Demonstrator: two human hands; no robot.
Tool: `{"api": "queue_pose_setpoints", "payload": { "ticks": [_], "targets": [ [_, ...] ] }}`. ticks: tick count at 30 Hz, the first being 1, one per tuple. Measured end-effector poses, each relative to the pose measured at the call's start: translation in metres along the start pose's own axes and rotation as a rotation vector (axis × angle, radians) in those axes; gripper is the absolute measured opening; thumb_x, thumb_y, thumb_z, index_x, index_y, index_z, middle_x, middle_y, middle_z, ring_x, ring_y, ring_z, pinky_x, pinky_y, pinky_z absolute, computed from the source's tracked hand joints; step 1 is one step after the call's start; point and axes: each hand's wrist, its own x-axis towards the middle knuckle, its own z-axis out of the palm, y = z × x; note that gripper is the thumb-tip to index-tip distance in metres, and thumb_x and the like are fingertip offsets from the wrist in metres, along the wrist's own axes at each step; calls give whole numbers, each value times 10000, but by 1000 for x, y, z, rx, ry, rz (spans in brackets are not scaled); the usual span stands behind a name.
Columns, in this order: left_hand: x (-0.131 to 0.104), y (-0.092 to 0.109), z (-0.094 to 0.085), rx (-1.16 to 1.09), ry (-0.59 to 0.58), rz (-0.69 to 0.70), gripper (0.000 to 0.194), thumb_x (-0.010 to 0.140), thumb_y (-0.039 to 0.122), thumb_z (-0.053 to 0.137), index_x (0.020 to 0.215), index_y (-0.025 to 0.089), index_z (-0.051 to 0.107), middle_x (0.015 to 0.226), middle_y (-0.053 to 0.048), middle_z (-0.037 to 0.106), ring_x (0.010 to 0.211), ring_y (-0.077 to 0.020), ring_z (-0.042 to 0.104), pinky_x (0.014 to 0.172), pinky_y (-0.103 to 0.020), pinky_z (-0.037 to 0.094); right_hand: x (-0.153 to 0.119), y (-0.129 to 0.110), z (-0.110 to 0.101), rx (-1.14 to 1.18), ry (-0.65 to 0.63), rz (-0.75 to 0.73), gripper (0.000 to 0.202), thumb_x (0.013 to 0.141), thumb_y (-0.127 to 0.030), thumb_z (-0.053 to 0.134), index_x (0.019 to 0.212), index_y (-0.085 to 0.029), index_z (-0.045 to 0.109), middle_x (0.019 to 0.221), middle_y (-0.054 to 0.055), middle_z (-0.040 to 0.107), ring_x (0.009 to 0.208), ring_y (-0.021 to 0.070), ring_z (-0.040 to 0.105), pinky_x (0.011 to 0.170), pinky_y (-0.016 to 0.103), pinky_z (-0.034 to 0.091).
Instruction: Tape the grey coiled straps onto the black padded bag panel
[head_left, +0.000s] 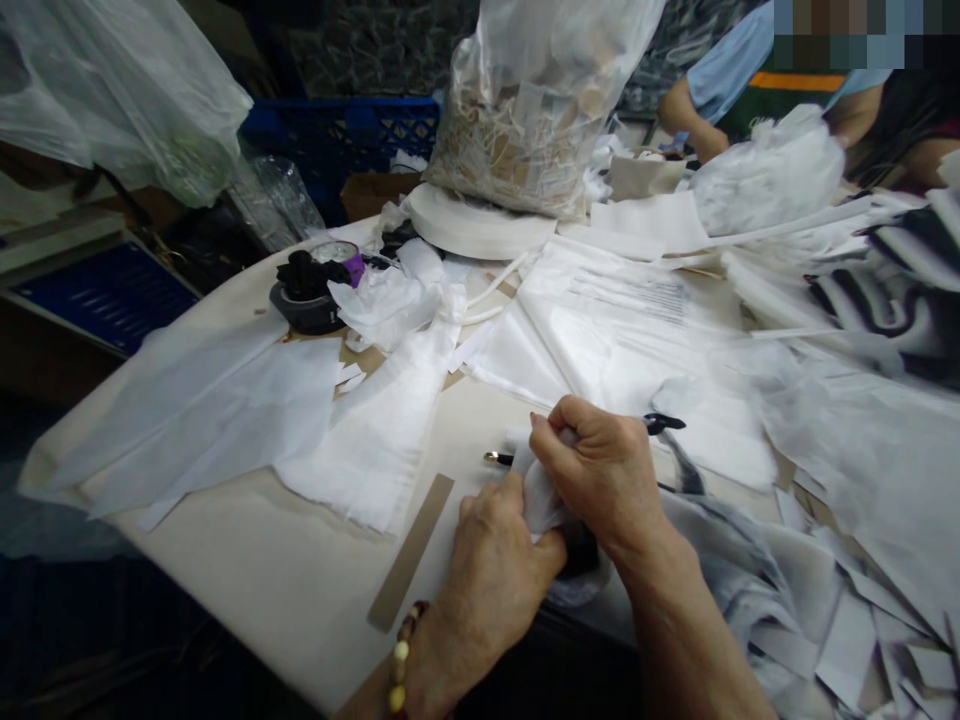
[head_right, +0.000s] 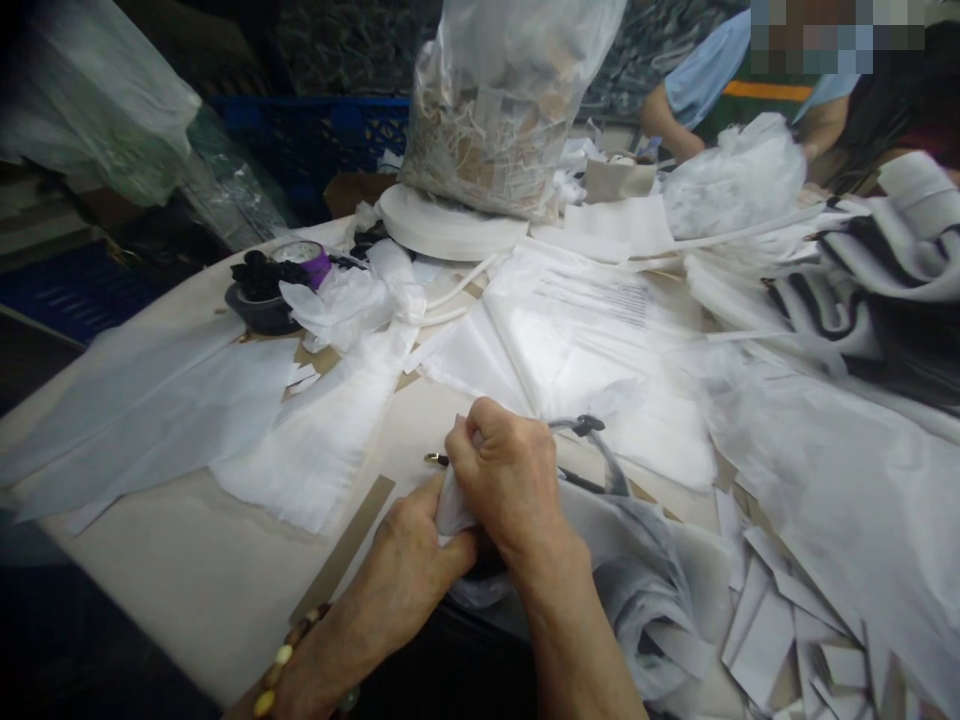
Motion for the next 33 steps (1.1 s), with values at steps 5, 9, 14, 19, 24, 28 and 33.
{"api": "queue_pose_setpoints", "payload": {
  "ticks": [5,9,14,19,24,28,33],
  "targets": [
    [3,0,2,25,32,-21,164,693,192,576,853,179,546,776,-54,630,715,-216,573,627,-298,413,1,-2,4,-140,-113,7,211,774,-263,511,579,-187,529,460,-29,488,455,111,487,501,227,285],
    [4,-3,8,108,157,45,268,726,243,609,962,170,504,768,-70,622,724,-258,596,603,-323,436,1,-18,0,-307,-236,-62,235,871,-313,486,701,-190,591,628,15,614,579,150,591,522,244,291],
    [3,-10,14,200,338,257,274,768,195,508,1025,130,440,1004,-175,584,941,-309,577,784,-432,467,-14,-47,-43,-394,-114,-108,241,885,-406,490,988,-212,588,857,48,615,624,182,619,496,257,339],
    [2,-5,9,169,323,256,411,755,135,483,1144,96,354,1084,-192,565,1045,-305,557,855,-430,461,-92,-24,-73,-432,50,-409,178,898,-269,452,886,-197,614,729,16,637,603,158,602,568,275,426],
    [0,-9,9,211,387,315,424,743,142,486,1147,74,376,1049,-191,564,1042,-323,548,846,-463,460,-175,34,-3,-559,575,-497,493,965,-357,208,904,-187,667,826,66,724,774,224,672,776,380,455],
    [-19,0,13,263,739,779,525,754,166,491,1249,71,345,1191,-209,481,1149,-331,447,930,-509,399,-188,44,42,-391,743,-373,450,935,-307,237,973,-200,673,854,73,725,851,220,673,912,383,449],
    [-20,49,51,391,369,963,309,772,10,316,948,119,544,945,-123,604,933,-222,551,864,-362,463,-189,47,38,-371,683,-416,355,894,-301,356,954,-195,689,820,74,724,853,227,678,944,378,467]
  ]
}}
